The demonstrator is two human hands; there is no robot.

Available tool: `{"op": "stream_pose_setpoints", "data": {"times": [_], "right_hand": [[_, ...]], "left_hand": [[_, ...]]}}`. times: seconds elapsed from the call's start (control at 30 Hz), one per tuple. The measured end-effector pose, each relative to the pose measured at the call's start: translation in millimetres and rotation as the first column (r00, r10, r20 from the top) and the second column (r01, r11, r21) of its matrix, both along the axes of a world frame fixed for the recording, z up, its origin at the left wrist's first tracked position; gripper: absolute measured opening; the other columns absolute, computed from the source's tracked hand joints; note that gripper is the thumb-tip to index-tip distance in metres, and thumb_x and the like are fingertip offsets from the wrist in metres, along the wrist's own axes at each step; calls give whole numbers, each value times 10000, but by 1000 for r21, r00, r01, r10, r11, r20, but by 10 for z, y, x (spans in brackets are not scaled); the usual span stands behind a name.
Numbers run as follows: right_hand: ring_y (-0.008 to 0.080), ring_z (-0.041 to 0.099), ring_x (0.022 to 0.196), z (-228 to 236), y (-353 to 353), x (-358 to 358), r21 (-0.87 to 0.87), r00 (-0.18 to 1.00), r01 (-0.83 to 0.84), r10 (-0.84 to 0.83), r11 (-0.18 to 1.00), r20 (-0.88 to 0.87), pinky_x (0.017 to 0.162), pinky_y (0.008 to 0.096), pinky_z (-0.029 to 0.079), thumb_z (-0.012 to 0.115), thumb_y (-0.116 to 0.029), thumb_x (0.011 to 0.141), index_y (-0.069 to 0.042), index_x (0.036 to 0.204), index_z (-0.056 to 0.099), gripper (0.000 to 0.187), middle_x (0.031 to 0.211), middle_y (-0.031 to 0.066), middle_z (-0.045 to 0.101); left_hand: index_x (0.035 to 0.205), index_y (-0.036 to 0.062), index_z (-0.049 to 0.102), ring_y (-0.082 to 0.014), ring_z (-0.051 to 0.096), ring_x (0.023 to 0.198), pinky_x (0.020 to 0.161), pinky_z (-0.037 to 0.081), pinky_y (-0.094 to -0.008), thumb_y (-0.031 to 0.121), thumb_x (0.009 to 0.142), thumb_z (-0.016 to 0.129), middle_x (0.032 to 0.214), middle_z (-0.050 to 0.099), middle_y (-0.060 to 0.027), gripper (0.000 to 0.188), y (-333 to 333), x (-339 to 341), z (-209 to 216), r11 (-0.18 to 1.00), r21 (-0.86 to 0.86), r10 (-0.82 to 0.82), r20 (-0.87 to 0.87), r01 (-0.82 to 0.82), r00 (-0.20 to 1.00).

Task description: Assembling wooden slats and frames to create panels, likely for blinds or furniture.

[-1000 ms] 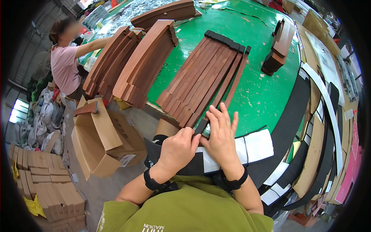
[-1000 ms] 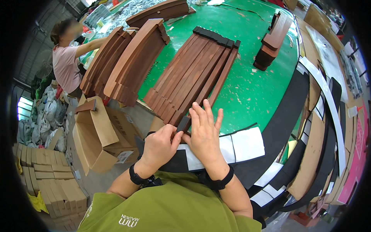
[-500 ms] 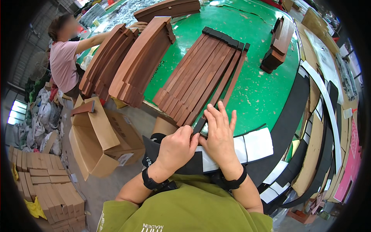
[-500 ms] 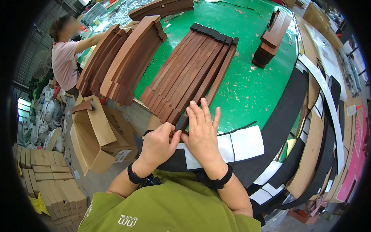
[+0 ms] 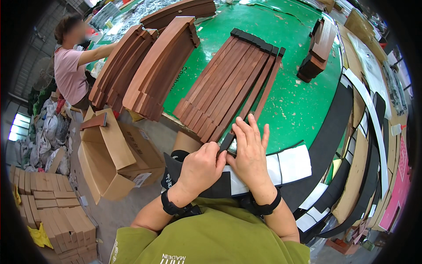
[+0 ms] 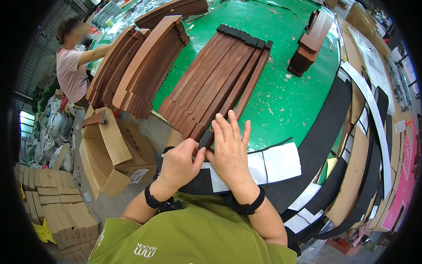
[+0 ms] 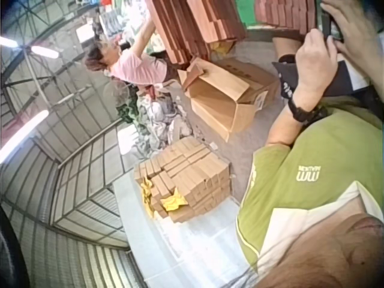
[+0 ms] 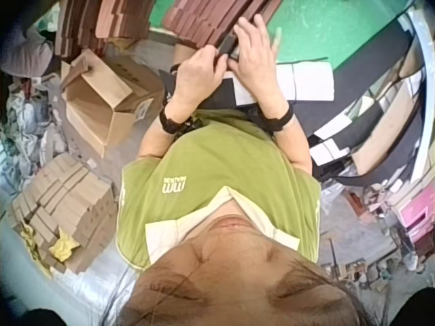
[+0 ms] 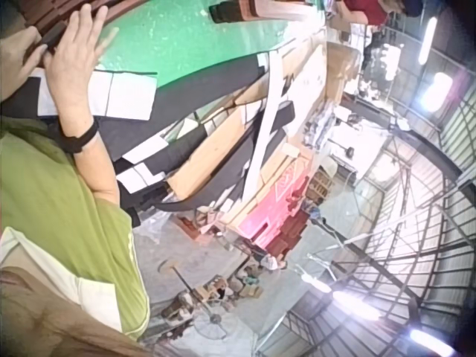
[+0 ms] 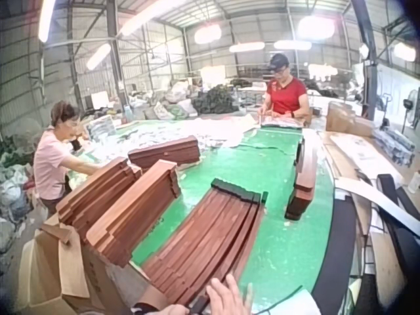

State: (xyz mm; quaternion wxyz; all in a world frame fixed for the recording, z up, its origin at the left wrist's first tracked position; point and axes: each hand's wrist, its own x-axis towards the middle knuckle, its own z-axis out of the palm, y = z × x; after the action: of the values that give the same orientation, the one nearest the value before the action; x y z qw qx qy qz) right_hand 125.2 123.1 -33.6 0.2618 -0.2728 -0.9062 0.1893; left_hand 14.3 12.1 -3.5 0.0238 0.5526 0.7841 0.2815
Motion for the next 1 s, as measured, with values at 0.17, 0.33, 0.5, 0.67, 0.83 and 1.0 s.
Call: {"op": "stream_pose_setpoints", "data": {"times": [0.17,0.33,0.5,0.67,0.83,1.0], "right_hand": [[336,363,1461,-7,-5,0,-19,1000,7,-7,1000,-7,1193,642,171,838,-225,667,-70,1332,599,723,1445,104,506],[353,368,1457,-15,-85,-10,106,1000,16,-19,994,25,1185,643,161,784,-182,721,-271,1372,607,681,1469,118,500],[356,354,1469,-6,-102,-32,160,999,16,-23,987,39,1192,639,136,757,-176,740,-296,1384,607,672,1503,125,482],[357,310,1498,5,-126,-22,195,998,11,-24,981,65,1204,637,119,730,-211,768,-241,1369,622,611,1555,111,444],[348,335,1486,21,-129,-7,268,996,-37,13,963,90,1205,646,122,671,-199,823,-175,1368,619,548,1519,74,497],[323,375,1466,15,-158,-32,291,993,-47,12,955,120,1208,639,125,662,-172,817,-135,1358,615,544,1459,78,552]], "left_hand": [[883,33,564,-318,650,603,530,517,-391,125,880,730,723,639,-130,189,9,12,11,1000,-1,0,-1,0,1000],[877,34,560,-318,653,612,537,518,-390,124,875,735,735,641,-134,197,-2,16,-26,1000,-14,6,-5,-6,1000],[888,35,559,-317,667,644,552,520,-390,137,872,748,751,650,-133,215,-45,-6,-21,1000,-23,5,40,-4,999],[898,31,556,-332,665,653,564,521,-398,153,877,751,758,655,-145,231,-60,-35,-97,998,55,-10,131,3,991],[882,36,546,-346,652,654,556,516,-406,153,879,739,757,636,-148,227,-38,-45,-86,997,71,-43,127,34,991],[862,55,529,-330,641,650,540,520,-408,169,883,716,750,589,-126,220,-65,-26,-113,995,55,-75,-61,79,995]]}}
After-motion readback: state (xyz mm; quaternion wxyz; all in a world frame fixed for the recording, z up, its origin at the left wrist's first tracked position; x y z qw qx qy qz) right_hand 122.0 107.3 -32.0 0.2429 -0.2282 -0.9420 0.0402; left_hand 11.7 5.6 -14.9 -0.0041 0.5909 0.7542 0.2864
